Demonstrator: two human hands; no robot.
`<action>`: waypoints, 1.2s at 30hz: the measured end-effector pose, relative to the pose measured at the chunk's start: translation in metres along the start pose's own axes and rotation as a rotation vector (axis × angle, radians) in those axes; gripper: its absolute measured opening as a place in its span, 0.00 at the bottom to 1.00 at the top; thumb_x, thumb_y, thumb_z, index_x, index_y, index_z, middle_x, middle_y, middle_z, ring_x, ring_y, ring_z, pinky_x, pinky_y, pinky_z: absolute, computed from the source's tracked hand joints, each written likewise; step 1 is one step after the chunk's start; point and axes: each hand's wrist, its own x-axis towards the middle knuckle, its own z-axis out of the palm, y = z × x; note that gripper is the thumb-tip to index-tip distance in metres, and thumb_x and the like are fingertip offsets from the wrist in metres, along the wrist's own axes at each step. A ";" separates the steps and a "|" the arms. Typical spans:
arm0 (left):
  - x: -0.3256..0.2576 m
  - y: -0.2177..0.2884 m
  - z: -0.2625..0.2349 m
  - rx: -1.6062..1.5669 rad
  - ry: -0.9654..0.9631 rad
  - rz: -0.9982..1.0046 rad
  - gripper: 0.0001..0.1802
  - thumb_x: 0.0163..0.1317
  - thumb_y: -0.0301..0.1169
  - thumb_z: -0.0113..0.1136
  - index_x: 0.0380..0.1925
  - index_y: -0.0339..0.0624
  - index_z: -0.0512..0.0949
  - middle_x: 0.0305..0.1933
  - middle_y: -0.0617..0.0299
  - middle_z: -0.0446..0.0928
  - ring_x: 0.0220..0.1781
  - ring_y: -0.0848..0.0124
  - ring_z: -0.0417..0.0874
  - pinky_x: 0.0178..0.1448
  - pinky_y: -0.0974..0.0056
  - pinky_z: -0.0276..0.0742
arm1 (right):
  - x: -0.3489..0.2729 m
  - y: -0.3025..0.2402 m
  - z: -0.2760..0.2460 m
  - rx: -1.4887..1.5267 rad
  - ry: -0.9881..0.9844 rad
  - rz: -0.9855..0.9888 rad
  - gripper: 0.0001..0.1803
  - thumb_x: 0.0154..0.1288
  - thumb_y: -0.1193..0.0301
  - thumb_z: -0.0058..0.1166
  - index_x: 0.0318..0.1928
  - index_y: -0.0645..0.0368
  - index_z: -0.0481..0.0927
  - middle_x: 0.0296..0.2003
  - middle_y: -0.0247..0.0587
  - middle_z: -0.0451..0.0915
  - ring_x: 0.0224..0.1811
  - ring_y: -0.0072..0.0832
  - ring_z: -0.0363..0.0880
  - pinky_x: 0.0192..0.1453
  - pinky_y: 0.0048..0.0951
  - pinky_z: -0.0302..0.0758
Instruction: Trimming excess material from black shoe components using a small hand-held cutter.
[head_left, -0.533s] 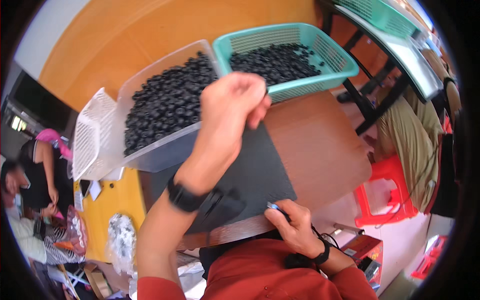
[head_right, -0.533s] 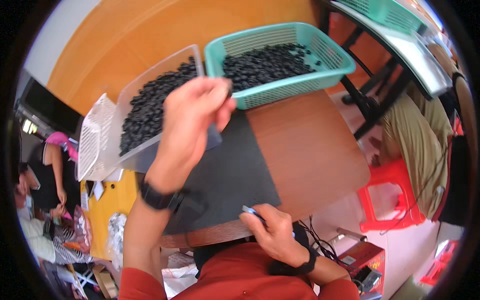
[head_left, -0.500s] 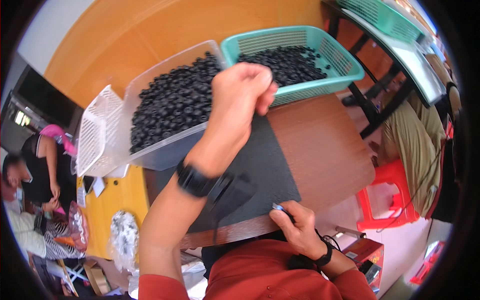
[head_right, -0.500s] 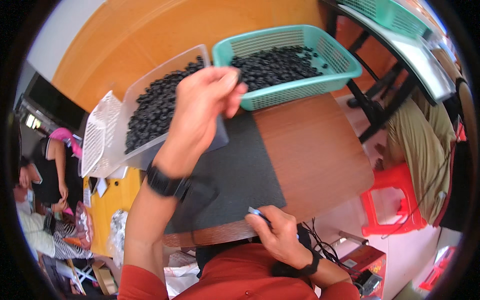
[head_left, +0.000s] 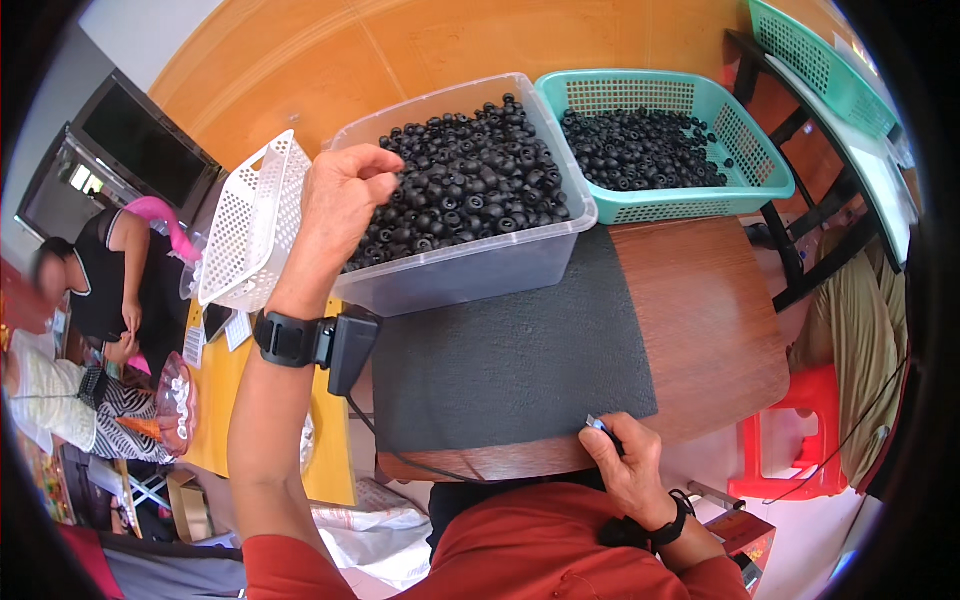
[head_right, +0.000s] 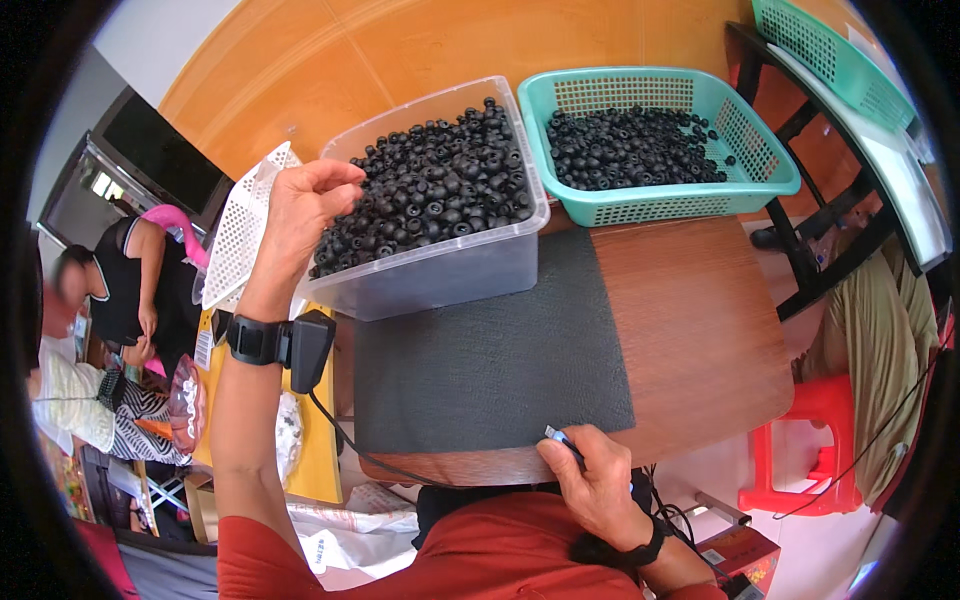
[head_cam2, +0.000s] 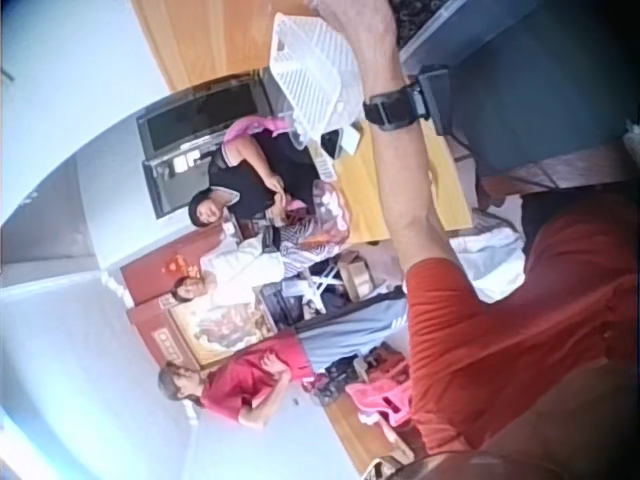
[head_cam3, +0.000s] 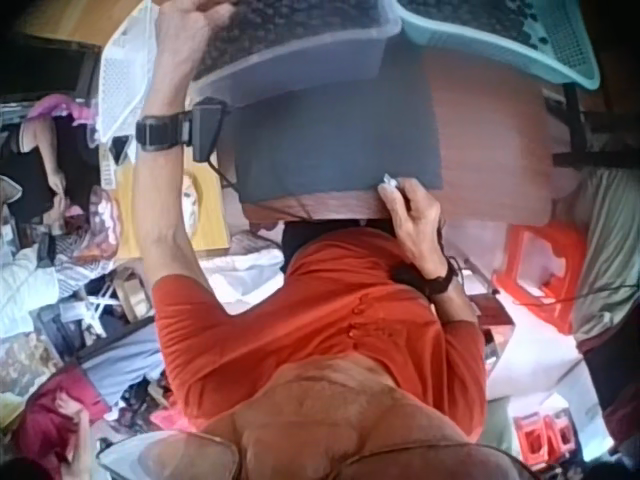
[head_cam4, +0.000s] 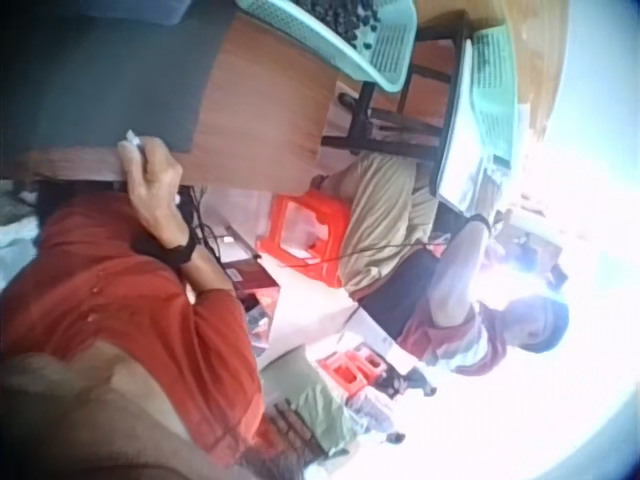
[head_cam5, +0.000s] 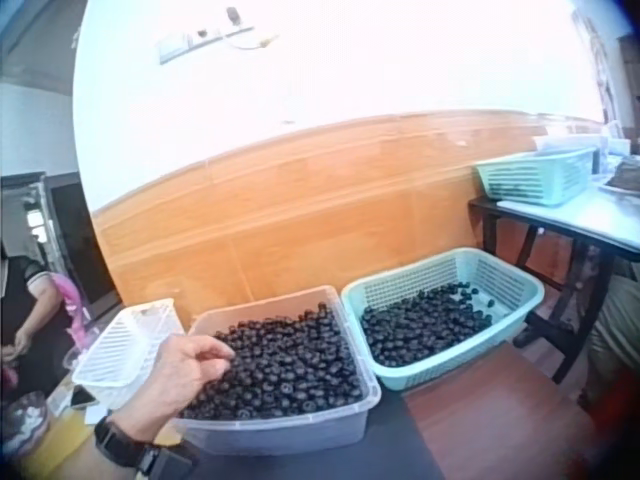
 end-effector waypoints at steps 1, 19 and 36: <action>0.001 -0.011 -0.005 0.003 0.012 -0.004 0.13 0.52 0.28 0.62 0.39 0.36 0.82 0.32 0.62 0.82 0.32 0.77 0.80 0.33 0.73 0.70 | 0.000 -0.002 0.002 0.001 -0.010 -0.008 0.10 0.61 0.70 0.60 0.31 0.66 0.77 0.21 0.46 0.76 0.20 0.34 0.74 0.24 0.30 0.69; -0.039 0.003 -0.006 -0.321 -0.100 0.056 0.11 0.48 0.21 0.66 0.32 0.34 0.77 0.28 0.61 0.79 0.28 0.76 0.78 0.33 0.74 0.74 | -0.004 -0.009 0.007 -0.100 -0.046 -0.070 0.09 0.60 0.72 0.61 0.31 0.66 0.77 0.21 0.47 0.75 0.20 0.39 0.75 0.23 0.33 0.69; -0.168 0.021 0.079 -0.109 -0.350 0.411 0.10 0.47 0.21 0.67 0.31 0.35 0.78 0.28 0.61 0.76 0.29 0.74 0.76 0.34 0.70 0.72 | 0.032 -0.029 0.023 0.191 0.022 -0.063 0.10 0.61 0.70 0.62 0.34 0.64 0.77 0.21 0.38 0.73 0.22 0.17 0.67 0.25 0.25 0.67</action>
